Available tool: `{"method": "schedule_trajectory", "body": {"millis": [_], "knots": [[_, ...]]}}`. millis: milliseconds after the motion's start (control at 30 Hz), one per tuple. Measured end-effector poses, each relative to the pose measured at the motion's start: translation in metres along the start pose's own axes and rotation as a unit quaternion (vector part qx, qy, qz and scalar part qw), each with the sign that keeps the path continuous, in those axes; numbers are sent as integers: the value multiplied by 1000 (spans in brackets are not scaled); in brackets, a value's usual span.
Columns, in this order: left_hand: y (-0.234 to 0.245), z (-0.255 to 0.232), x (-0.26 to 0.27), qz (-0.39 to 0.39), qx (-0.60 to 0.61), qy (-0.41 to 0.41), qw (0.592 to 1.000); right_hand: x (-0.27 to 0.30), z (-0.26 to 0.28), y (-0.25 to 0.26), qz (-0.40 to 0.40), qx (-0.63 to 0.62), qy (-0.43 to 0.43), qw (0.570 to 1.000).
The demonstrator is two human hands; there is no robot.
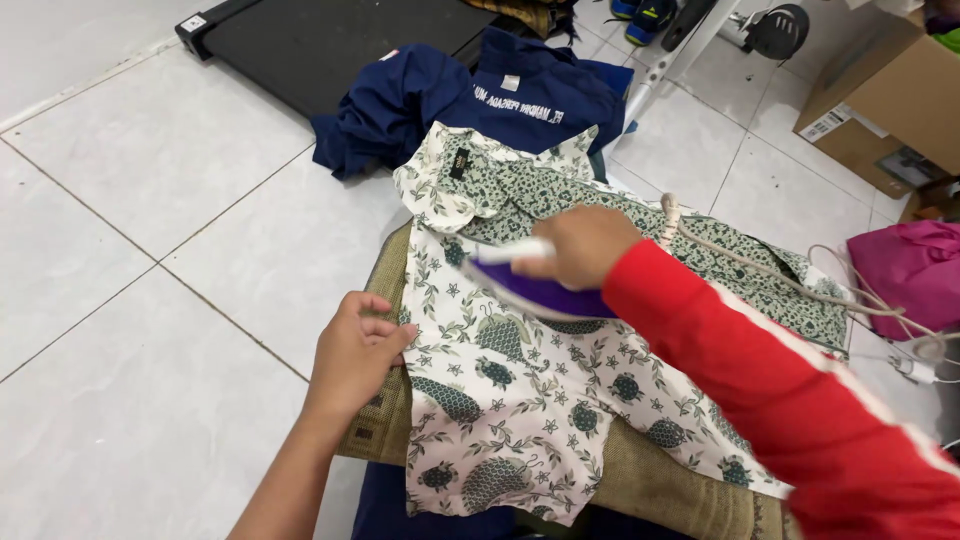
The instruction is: The recorder irons a patterned shirt on a mat placed on the floor and then folds it.
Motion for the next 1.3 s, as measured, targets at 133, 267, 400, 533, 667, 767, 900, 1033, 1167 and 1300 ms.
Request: {"method": "schedule_trajectory", "body": {"millis": [133,267,400,533,667,767,900,1033,1167,1300], "knots": [[0,-3,2,7,-18,15,1000,45,12,-19,79,48,105,990],[-1,2,3,3,-17,13,1000,64,7,-28,65,91,58,992],[0,5,4,-5,-7,0,1000,59,7,-28,37,49,63,996],[-2,3,8,-8,-18,4,1000,37,38,-20,-2,73,90,993],[0,4,7,-6,-28,0,1000,16,67,5,-98,33,127,987],[-2,6,8,-2,-25,-4,1000,0,74,5,-101,35,119,987],[-2,6,7,-2,-28,-13,1000,-23,64,10,-164,14,12,986],[-2,2,9,4,-34,-11,999,-33,58,7,-160,1,-11,987],[-1,0,12,10,-19,-3,1000,-28,55,18,-154,-5,-12,988],[1,2,13,15,-16,3,1000,-8,78,8,-23,27,165,986]]}}
Point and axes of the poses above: each hand's wrist, its own x-axis away from the middle knuckle, its own y-axis out of the back of the hand, z = x × y, the point moved 7 cm from there along -x, towards the middle knuckle, and after that the axes turned 9 degrees about -y, right-handed, at the moved point
